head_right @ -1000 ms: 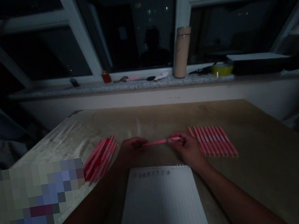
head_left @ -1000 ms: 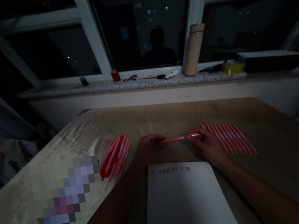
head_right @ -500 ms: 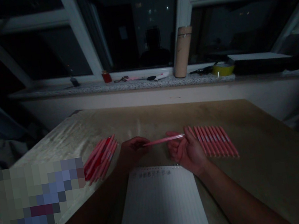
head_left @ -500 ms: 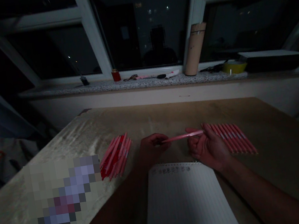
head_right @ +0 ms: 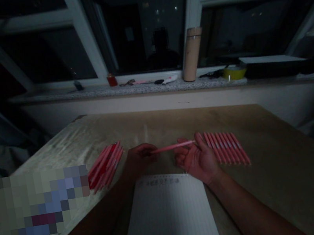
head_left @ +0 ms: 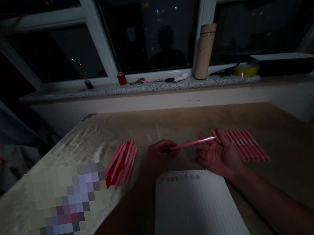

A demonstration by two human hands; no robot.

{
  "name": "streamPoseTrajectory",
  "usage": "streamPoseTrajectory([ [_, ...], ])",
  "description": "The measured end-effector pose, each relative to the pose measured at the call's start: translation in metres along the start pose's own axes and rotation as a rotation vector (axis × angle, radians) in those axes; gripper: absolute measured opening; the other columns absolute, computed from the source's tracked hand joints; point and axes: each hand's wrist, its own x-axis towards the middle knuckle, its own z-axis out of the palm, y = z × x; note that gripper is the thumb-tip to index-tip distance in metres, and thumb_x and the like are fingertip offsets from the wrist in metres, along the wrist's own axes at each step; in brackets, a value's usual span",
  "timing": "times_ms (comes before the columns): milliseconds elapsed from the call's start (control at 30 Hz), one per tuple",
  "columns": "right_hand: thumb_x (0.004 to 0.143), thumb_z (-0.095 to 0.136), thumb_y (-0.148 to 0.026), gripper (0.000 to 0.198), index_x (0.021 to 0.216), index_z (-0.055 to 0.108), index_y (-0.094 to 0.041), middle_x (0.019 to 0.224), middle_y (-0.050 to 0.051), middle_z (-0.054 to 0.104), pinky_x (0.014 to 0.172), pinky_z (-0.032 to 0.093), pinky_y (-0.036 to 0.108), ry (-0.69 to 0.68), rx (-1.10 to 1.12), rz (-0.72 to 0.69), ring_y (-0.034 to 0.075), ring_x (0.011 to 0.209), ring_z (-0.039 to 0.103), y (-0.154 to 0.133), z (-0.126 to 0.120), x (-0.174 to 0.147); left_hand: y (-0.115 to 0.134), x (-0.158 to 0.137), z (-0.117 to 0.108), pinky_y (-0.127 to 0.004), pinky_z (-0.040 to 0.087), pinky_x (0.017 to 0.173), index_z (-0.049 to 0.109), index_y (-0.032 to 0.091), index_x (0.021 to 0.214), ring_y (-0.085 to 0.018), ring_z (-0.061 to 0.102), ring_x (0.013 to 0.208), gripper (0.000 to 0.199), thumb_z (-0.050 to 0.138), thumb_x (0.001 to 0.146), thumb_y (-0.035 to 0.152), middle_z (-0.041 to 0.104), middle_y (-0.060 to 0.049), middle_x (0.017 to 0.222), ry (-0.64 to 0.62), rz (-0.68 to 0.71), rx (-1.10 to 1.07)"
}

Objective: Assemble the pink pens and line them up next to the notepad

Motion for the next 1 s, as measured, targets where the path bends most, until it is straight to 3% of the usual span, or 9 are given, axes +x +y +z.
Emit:
streamPoseTrajectory([
  [267, 0.088, 0.041, -0.047, 0.036, 0.082, 0.067, -0.022, 0.072, 0.004, 0.072, 0.064, 0.047, 0.027, 0.053, 0.009, -0.022, 0.013, 0.065, 0.064, 0.001, -0.003, 0.003, 0.006, -0.002, 0.002, -0.018, 0.043, 0.054, 0.065, 0.012, 0.076, -0.009, 0.057, 0.059, 0.020, 0.072, 0.058, 0.018, 0.064, 0.000, 0.064, -0.008, -0.007, 0.034],
  [800, 0.081, 0.043, -0.060, 0.046, 0.087, 0.066, -0.021, 0.067, 0.004, 0.067, 0.060, 0.045, 0.029, 0.094, -0.054, -0.011, 0.016, 0.062, 0.061, 0.002, 0.002, 0.001, 0.007, -0.004, 0.003, -0.020, 0.044, 0.057, 0.064, 0.012, 0.077, -0.010, 0.057, 0.060, 0.020, 0.071, 0.061, 0.022, 0.063, -0.002, 0.066, -0.030, 0.032, 0.108],
  [1000, 0.078, 0.059, -0.039, 0.025, 0.081, 0.068, -0.016, 0.054, 0.002, 0.061, 0.047, 0.041, 0.022, 0.123, -0.283, 0.004, 0.012, 0.049, 0.056, 0.017, 0.017, 0.007, 0.012, -0.009, 0.004, -0.020, 0.042, 0.060, 0.064, 0.013, 0.079, -0.009, 0.055, 0.063, 0.015, 0.066, 0.066, 0.020, 0.062, -0.001, 0.068, -0.149, 0.080, 0.228],
])
